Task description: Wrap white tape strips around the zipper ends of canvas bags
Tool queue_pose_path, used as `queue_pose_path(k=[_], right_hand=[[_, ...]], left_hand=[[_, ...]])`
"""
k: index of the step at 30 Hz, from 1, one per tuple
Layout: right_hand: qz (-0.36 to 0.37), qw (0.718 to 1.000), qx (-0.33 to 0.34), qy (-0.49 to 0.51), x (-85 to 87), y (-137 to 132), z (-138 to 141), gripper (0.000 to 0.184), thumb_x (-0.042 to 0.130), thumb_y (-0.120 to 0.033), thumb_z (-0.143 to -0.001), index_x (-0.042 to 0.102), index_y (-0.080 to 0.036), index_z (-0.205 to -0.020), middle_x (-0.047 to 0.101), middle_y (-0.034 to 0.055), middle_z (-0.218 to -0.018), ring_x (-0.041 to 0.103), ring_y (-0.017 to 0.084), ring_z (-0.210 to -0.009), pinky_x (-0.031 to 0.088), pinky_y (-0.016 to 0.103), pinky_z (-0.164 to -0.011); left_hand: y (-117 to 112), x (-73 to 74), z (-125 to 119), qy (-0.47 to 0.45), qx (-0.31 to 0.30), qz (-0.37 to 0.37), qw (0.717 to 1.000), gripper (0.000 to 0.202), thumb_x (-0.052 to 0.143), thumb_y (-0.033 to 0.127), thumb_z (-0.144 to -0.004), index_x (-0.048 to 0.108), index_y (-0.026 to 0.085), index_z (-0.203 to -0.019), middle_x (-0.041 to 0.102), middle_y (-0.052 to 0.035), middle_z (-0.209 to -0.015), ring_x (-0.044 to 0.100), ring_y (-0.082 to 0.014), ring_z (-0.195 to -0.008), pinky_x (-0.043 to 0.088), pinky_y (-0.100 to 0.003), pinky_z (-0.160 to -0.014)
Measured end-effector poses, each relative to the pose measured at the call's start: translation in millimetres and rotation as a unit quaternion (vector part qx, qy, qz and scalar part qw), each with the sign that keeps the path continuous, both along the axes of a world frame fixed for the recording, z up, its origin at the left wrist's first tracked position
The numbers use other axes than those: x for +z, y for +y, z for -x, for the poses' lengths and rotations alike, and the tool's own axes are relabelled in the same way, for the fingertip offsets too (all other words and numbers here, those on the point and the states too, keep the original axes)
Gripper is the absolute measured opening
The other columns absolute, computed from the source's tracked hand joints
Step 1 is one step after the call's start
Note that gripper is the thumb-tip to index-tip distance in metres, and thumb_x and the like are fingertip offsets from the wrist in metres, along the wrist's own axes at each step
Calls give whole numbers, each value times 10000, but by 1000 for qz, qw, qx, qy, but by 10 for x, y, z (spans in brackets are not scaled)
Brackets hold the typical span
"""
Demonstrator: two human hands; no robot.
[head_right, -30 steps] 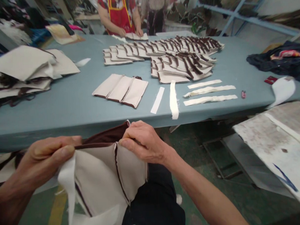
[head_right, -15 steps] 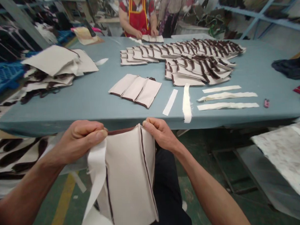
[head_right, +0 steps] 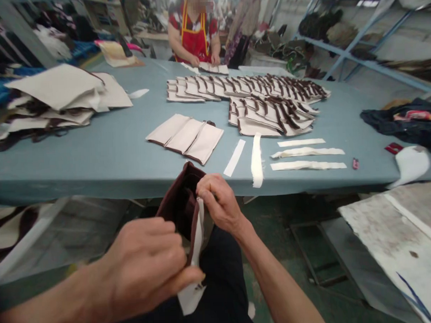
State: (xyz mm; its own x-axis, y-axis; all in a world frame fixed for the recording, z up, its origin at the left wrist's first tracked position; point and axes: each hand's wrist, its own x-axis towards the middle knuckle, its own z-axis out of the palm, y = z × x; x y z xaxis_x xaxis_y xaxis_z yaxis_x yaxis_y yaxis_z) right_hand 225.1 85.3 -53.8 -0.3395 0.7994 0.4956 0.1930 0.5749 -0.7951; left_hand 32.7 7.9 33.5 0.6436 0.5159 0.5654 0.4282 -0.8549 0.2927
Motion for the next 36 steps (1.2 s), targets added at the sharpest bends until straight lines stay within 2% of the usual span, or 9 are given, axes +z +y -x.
queue_pose_path(k=[5, 8, 11, 13, 16, 19, 22, 26, 36], right_hand=[[-128, 991, 47, -5, 15, -192, 19, 319, 442, -385, -1093, 542, -248, -822, 672, 43, -833, 634, 227, -875, 473, 474, -984], [-99, 994, 37, -18, -54, -241, -12, 301, 475, -346, -1077, 553, -238, -806, 643, 9, -770, 646, 207, -860, 427, 482, -1069], [-38, 999, 5, -19, -36, -218, -93, 327, 498, -335, -1054, 539, -225, -748, 588, -17, -715, 606, 171, -745, 464, 437, -1025], [-16, 1000, -15, -22, 73, -184, -159, 351, 491, -342, -1056, 525, -223, -727, 556, -22, -691, 552, 152, -671, 507, 347, -828], [9, 999, -12, -33, 342, -157, -211, 346, 519, -340, -1046, 524, -218, -723, 523, -31, -663, 485, 131, -603, 400, 264, -581], [31, 998, 43, -29, 594, -176, -165, 358, 550, -358, -1035, 511, -214, -709, 487, -45, -632, 435, 113, -567, 345, 252, -536], [16, 996, 86, -33, 713, -214, -73, 401, 547, -399, -1048, 507, -211, -696, 497, -45, -621, 427, 106, -558, 346, 256, -546], [-11, 995, 96, -39, 687, -238, -14, 417, 547, -413, -1058, 532, -205, -697, 536, -39, -619, 456, 105, -567, 364, 255, -565], [82, 991, 103, -24, 409, -198, -30, 422, 560, -475, -1027, 525, -205, -705, 491, -44, -633, 401, 103, -559, 320, 253, -523]], left_hand=[[-372, -226, -211, -53, -10, -24, 998, 472, 659, 192, -972, 501, 201, -527, 439, 39, -487, 302, -146, -479, 228, -374, -485], [-363, -230, -135, -58, -9, 0, 998, 514, 626, 266, -1021, 484, 200, -532, 446, 36, -488, 322, -139, -482, 247, -364, -501], [-194, -239, 168, -54, -7, 70, 996, 482, 528, 287, -1079, 516, 198, -605, 495, 33, -522, 399, -135, -511, 305, -335, -546], [-11, -277, 431, -70, -1, 165, 984, 412, 571, 331, -1055, 545, 199, -666, 543, 33, -582, 479, -136, -571, 351, -295, -587], [271, -320, 712, -76, 56, 321, 942, 223, 694, 416, -936, 690, 209, -855, 695, 11, -784, 610, -160, -711, 437, -250, -642], [443, -240, 708, -51, 57, 367, 927, 281, 793, 445, -840, 760, 210, -990, 765, -26, -952, 675, -206, -869, 487, -262, -766], [502, -71, 502, -59, 6, 377, 924, 321, 831, 470, -817, 750, 185, -940, 750, -24, -906, 651, -196, -856, 490, -265, -783], [516, 47, 265, -84, -33, 433, 897, 243, 806, 379, -850, 725, 151, -875, 676, 15, -781, 571, -133, -713, 450, -220, -661], [492, -35, 232, -113, -33, 502, 857, 199, 701, 297, -887, 677, 140, -767, 570, 34, -665, 449, -95, -603, 378, -201, -556]])
